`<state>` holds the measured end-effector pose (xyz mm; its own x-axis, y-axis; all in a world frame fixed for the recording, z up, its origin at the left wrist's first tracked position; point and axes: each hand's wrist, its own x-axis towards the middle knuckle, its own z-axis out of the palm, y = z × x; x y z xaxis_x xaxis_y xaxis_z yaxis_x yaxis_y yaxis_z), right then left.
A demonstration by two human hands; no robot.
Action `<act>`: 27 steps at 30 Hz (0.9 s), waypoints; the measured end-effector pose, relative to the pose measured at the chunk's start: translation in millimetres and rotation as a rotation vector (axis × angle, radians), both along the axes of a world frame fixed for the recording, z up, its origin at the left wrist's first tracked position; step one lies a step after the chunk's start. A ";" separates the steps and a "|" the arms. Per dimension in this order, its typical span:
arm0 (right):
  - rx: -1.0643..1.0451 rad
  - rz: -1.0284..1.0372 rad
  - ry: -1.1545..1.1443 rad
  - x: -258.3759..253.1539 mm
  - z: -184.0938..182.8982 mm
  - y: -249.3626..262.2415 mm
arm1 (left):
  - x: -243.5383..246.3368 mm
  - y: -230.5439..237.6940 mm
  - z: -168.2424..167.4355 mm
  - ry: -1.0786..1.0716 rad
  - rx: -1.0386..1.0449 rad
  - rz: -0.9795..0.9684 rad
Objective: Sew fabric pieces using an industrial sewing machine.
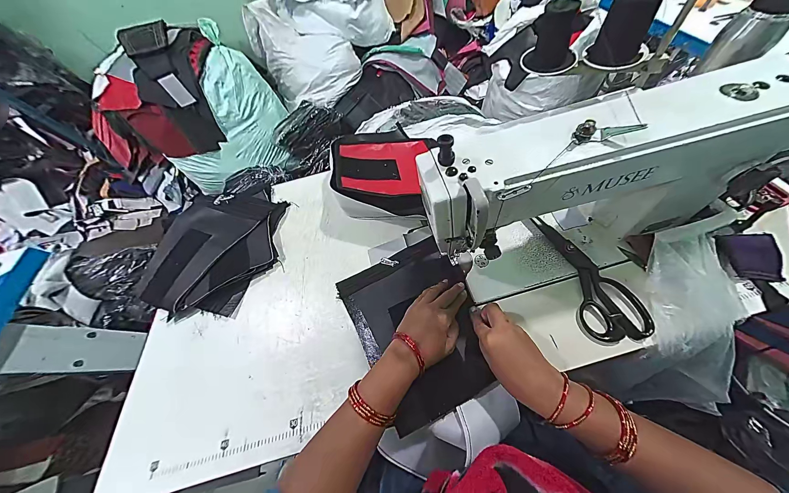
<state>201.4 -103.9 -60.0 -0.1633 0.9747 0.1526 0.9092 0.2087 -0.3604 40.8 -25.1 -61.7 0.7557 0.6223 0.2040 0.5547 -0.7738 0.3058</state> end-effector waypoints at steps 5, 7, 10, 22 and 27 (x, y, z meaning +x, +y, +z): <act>0.040 -0.001 0.008 -0.1 -3.7 4.5 | 0.1 4.8 4.6 -0.007 -0.098 0.000; 0.033 -0.001 -0.006 0.1 -2.5 9.9 | 1.2 10.4 8.8 0.021 -0.156 0.007; -0.022 0.002 -0.021 0.8 1.7 17.7 | 2.1 19.2 9.1 0.022 -0.187 0.008; -0.096 0.003 0.041 3.1 6.2 52.2 | -0.1 58.1 8.6 0.001 -0.241 0.013; -0.334 -0.009 0.054 0.7 23.2 63.7 | -6.5 72.0 5.4 -0.010 -0.222 -0.049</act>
<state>202.2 -40.2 -36.8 -0.1544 0.9737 -0.1674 0.8880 0.0625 -0.4556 34.3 46.9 -56.3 0.7847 0.6154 0.0741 0.5141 -0.7129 0.4769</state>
